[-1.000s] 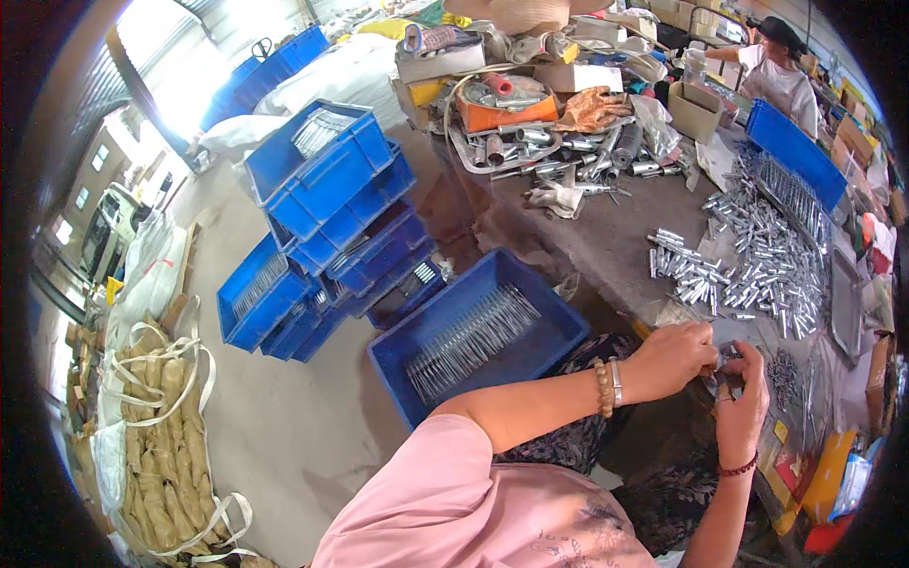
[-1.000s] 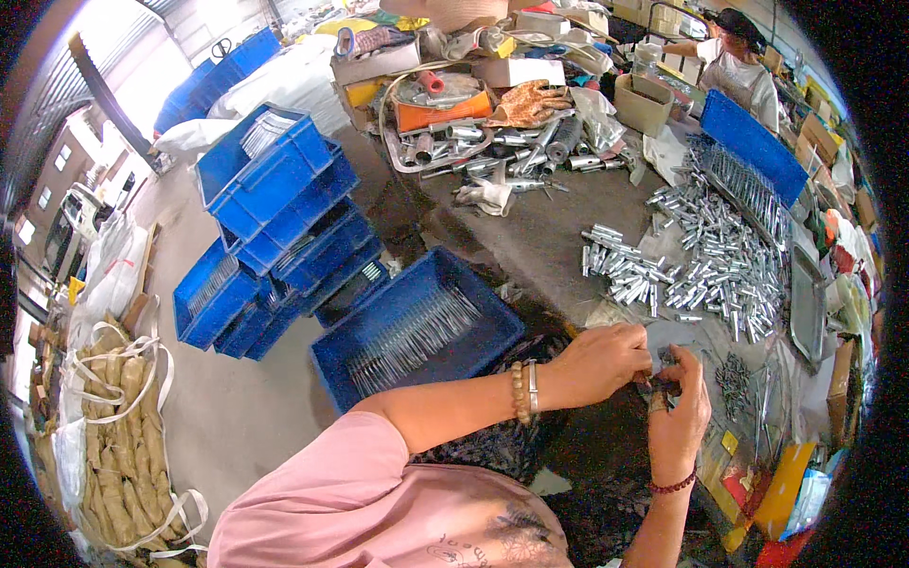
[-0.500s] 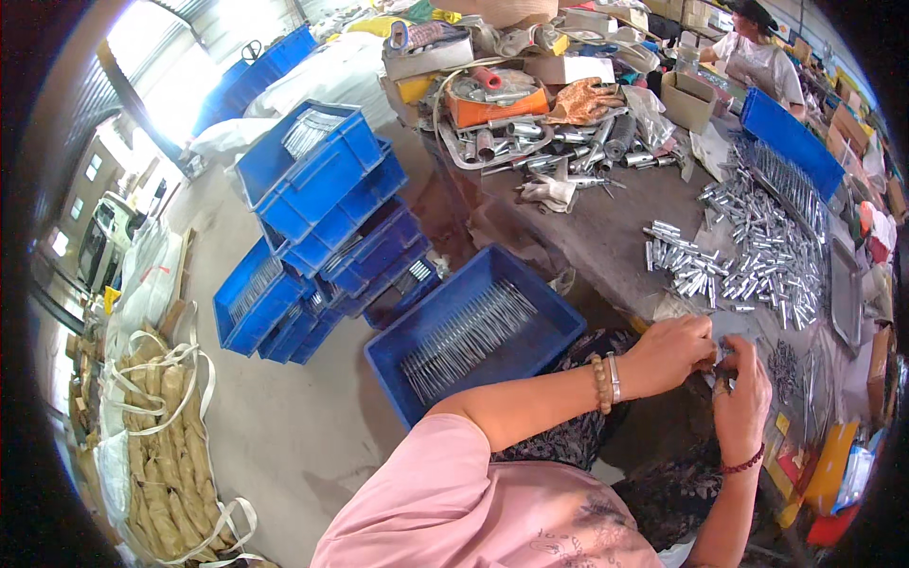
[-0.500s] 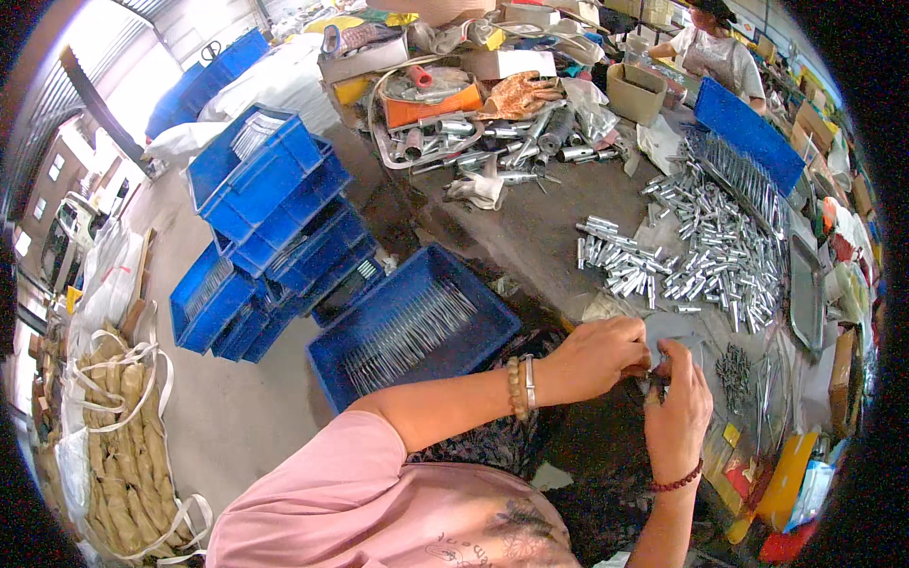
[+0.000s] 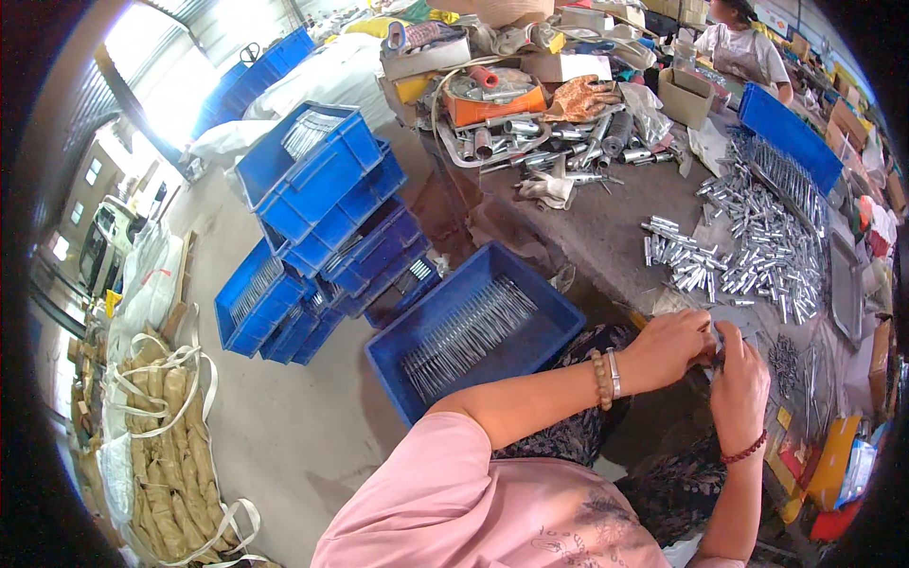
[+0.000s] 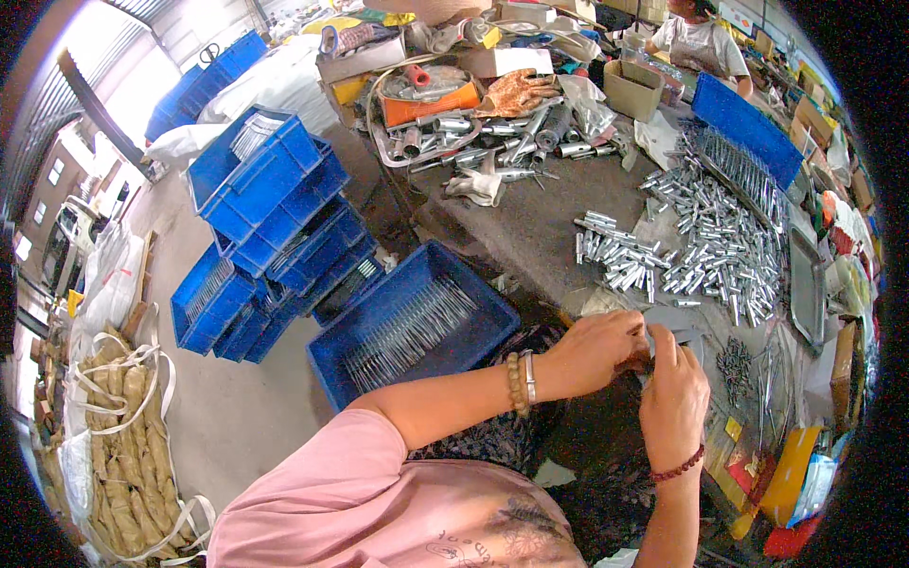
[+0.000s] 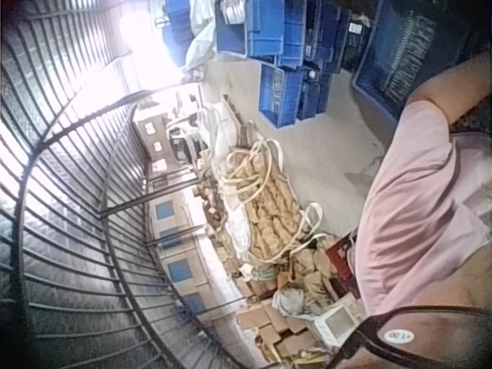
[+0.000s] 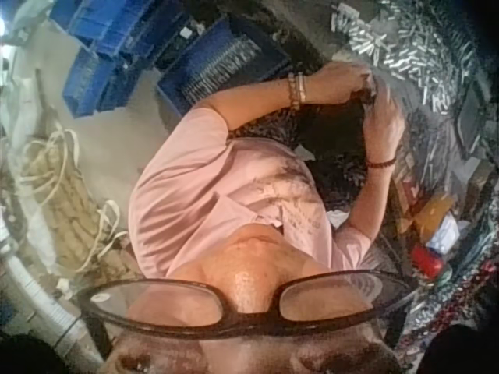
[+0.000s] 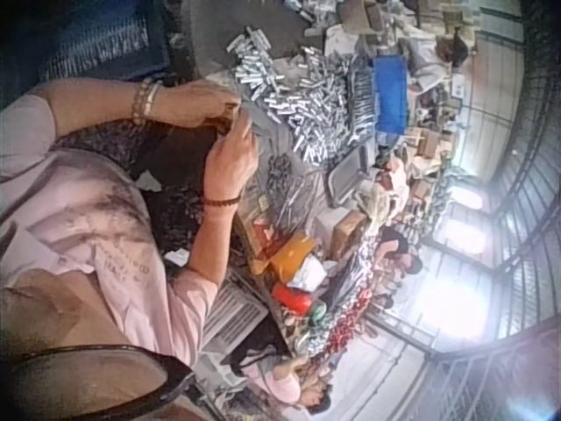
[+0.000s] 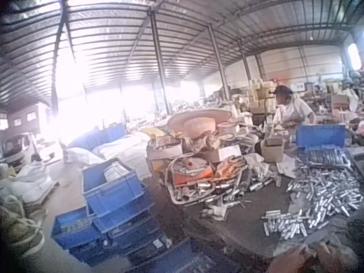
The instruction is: The person assembles metal components by inserting pins into metal pieces, tapping them secure with a hammer on a metal plate, and placing the assembled parts into a blue bin.
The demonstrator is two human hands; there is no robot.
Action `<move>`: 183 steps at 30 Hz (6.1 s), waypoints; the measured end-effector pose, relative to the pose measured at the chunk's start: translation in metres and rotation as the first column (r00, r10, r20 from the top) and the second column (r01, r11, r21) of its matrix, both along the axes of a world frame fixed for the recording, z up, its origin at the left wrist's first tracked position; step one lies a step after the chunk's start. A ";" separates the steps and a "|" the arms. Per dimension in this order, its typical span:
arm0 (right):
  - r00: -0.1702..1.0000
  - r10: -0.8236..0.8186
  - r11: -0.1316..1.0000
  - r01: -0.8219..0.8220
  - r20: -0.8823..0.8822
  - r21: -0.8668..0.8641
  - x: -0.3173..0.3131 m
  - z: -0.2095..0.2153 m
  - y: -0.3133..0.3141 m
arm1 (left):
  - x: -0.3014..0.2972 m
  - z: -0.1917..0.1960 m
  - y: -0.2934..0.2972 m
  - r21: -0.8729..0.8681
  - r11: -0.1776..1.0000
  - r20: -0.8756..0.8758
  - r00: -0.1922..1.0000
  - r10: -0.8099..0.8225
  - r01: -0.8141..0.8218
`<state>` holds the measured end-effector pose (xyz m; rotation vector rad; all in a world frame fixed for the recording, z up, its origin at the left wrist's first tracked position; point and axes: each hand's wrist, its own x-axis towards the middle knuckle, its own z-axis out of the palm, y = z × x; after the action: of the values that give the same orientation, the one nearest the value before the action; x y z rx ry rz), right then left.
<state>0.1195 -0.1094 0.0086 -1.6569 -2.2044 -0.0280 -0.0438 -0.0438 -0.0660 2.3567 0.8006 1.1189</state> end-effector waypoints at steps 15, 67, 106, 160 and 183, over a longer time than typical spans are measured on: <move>0.950 -0.288 0.934 0.307 -0.122 0.182 0.054 -0.004 -0.021 | -0.007 0.016 0.008 0.060 0.998 -0.110 0.994 0.025 -0.018; 0.441 -0.456 0.849 -0.043 -0.773 -0.526 0.005 -0.044 -0.076 | 0.000 0.004 -0.049 -0.731 0.660 0.375 0.909 0.180 0.171; 0.406 -0.283 0.956 0.045 -0.869 -0.291 0.027 -0.067 -0.051 | -0.407 -0.315 -0.091 -0.557 -0.172 -0.452 0.123 0.883 -0.812; 0.716 -0.669 0.742 0.659 0.199 0.124 0.276 -0.084 -0.065 | 0.015 0.019 0.001 -0.246 0.963 0.176 0.982 -0.068 0.111; 0.988 -0.105 0.989 0.116 -0.117 0.095 0.047 -0.018 -0.051 | 0.000 0.017 -0.007 -0.100 0.995 -0.095 0.995 -0.040 0.031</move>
<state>0.1665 -0.1602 -0.0099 -1.6809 -1.9942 -0.0743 -0.0436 -0.0511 -0.0489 2.3486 0.8242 0.9347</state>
